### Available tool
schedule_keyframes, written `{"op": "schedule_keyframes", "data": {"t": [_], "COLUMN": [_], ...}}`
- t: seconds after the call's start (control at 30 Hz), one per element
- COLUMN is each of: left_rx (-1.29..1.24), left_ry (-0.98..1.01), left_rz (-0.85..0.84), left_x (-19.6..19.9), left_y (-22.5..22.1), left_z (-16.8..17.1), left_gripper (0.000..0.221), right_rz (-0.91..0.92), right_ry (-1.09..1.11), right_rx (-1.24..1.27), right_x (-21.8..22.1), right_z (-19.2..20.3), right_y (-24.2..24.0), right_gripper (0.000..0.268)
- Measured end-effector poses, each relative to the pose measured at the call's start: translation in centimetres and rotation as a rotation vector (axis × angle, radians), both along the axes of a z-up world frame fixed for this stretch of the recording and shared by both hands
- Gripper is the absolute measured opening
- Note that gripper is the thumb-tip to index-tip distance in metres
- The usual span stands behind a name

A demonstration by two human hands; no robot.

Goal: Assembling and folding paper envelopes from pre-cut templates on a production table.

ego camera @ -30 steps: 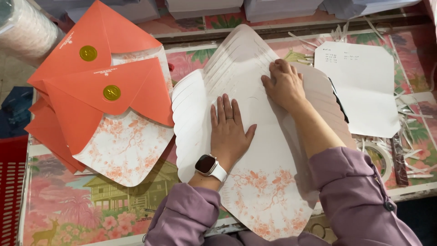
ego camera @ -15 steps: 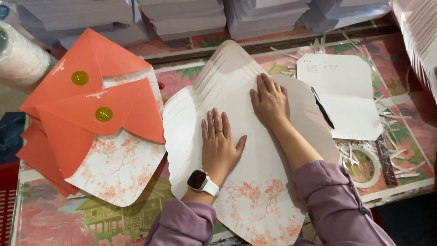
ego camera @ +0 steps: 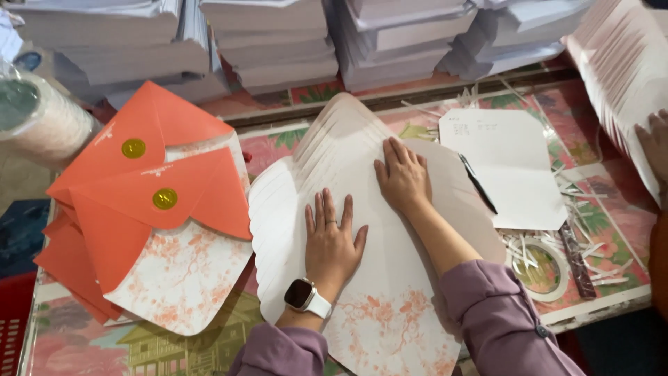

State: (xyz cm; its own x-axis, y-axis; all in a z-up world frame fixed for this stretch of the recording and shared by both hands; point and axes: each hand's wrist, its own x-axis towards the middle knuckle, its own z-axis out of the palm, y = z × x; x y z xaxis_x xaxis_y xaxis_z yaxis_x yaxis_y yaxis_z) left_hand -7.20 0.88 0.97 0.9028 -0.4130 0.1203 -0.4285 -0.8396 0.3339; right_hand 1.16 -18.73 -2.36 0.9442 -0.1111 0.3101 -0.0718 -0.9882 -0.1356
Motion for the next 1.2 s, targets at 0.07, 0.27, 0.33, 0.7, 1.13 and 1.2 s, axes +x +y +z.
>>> {"op": "schedule_keyframes", "data": {"t": [0.07,0.27,0.33,0.7,1.13,1.2], "left_rx": [0.0,-0.019,-0.038,-0.062,-0.107,-0.105], "left_ry": [-0.013,-0.067,-0.09,-0.235,-0.39,-0.378], "left_rz": [-0.007,-0.005,-0.016,0.013,-0.062,-0.067], "left_x": [0.2,0.2,0.2,0.2,0.3,0.3], "left_y": [-0.1,-0.1,-0.2,-0.2,0.0,0.1], "left_z": [-0.4,-1.2,-1.5,-2.5,-3.0,-2.9], "left_gripper": [0.061,0.055,0.054,0.049,0.042,0.042], "right_rz": [-0.005,-0.006,-0.014,0.033,0.042,0.04], "right_ry": [0.019,0.043,0.016,-0.093,-0.124,-0.099], "right_rx": [0.007,0.027,0.027,-0.008,0.036,0.054], "right_x": [0.1,0.0,0.1,-0.1,-0.4,-0.3], "right_z": [0.3,0.5,-0.2,-0.2,0.7,0.4], "right_y": [-0.1,0.1,-0.2,-0.2,0.3,0.3], "right_gripper": [0.056,0.056,0.055,0.049,0.048,0.049]}}
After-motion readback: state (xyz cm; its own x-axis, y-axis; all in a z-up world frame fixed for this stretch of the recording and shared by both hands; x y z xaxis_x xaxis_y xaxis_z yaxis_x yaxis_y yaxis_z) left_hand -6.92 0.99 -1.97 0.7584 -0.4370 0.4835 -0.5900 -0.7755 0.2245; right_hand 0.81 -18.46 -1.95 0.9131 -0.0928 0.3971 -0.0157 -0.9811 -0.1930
